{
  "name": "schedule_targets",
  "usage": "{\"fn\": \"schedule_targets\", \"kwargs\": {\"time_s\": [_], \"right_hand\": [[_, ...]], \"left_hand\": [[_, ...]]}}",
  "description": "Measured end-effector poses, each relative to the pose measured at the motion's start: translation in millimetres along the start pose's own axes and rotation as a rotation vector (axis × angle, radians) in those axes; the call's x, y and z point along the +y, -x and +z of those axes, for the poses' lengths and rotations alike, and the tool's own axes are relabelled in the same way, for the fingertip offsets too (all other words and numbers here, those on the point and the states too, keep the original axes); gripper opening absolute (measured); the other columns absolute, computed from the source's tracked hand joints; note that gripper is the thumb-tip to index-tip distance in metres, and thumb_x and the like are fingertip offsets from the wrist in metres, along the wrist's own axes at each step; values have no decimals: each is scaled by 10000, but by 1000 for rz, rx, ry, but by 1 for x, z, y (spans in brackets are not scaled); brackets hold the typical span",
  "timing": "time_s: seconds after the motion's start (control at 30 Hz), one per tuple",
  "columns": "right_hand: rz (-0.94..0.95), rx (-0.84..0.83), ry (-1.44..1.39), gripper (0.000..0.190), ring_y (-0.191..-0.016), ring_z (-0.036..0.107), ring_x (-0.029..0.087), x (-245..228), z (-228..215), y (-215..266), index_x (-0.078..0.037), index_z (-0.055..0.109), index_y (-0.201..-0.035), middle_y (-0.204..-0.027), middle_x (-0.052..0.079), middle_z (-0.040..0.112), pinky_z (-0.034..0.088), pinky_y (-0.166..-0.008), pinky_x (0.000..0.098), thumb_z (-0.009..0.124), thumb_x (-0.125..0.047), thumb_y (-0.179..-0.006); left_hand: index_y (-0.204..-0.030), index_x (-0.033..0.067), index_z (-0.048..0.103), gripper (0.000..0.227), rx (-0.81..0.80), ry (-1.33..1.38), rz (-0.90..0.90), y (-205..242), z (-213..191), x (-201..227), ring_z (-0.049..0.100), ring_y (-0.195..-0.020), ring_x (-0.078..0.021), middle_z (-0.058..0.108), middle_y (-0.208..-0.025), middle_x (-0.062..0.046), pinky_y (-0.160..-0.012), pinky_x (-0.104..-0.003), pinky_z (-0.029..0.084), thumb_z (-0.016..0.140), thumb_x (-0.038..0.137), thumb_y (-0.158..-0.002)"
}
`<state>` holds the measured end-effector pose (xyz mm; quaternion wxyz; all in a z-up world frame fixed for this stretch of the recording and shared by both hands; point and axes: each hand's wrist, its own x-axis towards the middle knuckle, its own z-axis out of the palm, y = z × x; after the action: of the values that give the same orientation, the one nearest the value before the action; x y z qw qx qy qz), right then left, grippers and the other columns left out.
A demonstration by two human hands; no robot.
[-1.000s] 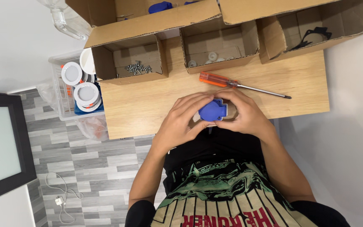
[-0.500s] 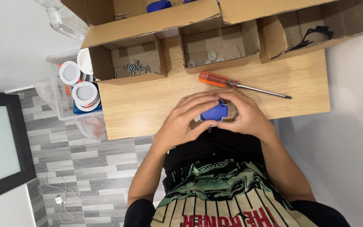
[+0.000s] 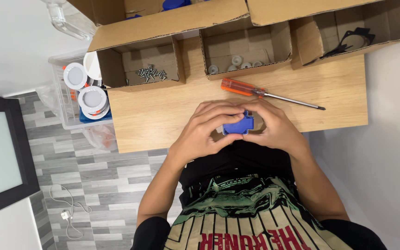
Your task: The person assembles a small blue electrical component using a screwdriver and screws from a cardboard box. They tighten screws into the blue part, attach a white plastic housing, and handle additional small parts from the box.
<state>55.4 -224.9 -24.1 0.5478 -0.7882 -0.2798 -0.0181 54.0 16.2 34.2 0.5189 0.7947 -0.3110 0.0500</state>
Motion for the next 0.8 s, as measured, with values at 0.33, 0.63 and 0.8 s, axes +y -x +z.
{"fn": "schedule_targets", "kwargs": {"time_s": [0.33, 0.63, 0.8], "right_hand": [[50, -62, 59, 678, -1185, 744, 379, -19, -5, -2, 14, 676, -1330, -1256, 181, 754, 571, -1043, 494, 992, -140, -751], [83, -283, 141, 685, -1370, 669, 375, -72, -68, -20, -125, 675, -1476, -1498, 135, 693, 526, -1123, 555, 883, -157, -824], [-99, -209, 356, 339, -1303, 695, 289, -94, -68, -79, -52, 720, -1355, -1436, 134, 703, 533, -1170, 438, 694, -222, -1064]], "left_hand": [[-1328, 144, 769, 370, 82, -149, 65, 19, 16, -4, 740, -1289, -316, 768, -1384, -68, -1070, -474, 544, 826, 309, -1001], [-1450, 243, 712, 523, 107, -181, 11, 39, 29, -19, 702, -1351, -304, 673, -1518, -84, -1059, -425, 558, 875, 304, -957], [-1580, 246, 535, 509, -29, -229, 51, 44, 21, -23, 674, -1402, -325, 556, -1642, -108, -1117, -473, 542, 731, 359, -1124]]}}
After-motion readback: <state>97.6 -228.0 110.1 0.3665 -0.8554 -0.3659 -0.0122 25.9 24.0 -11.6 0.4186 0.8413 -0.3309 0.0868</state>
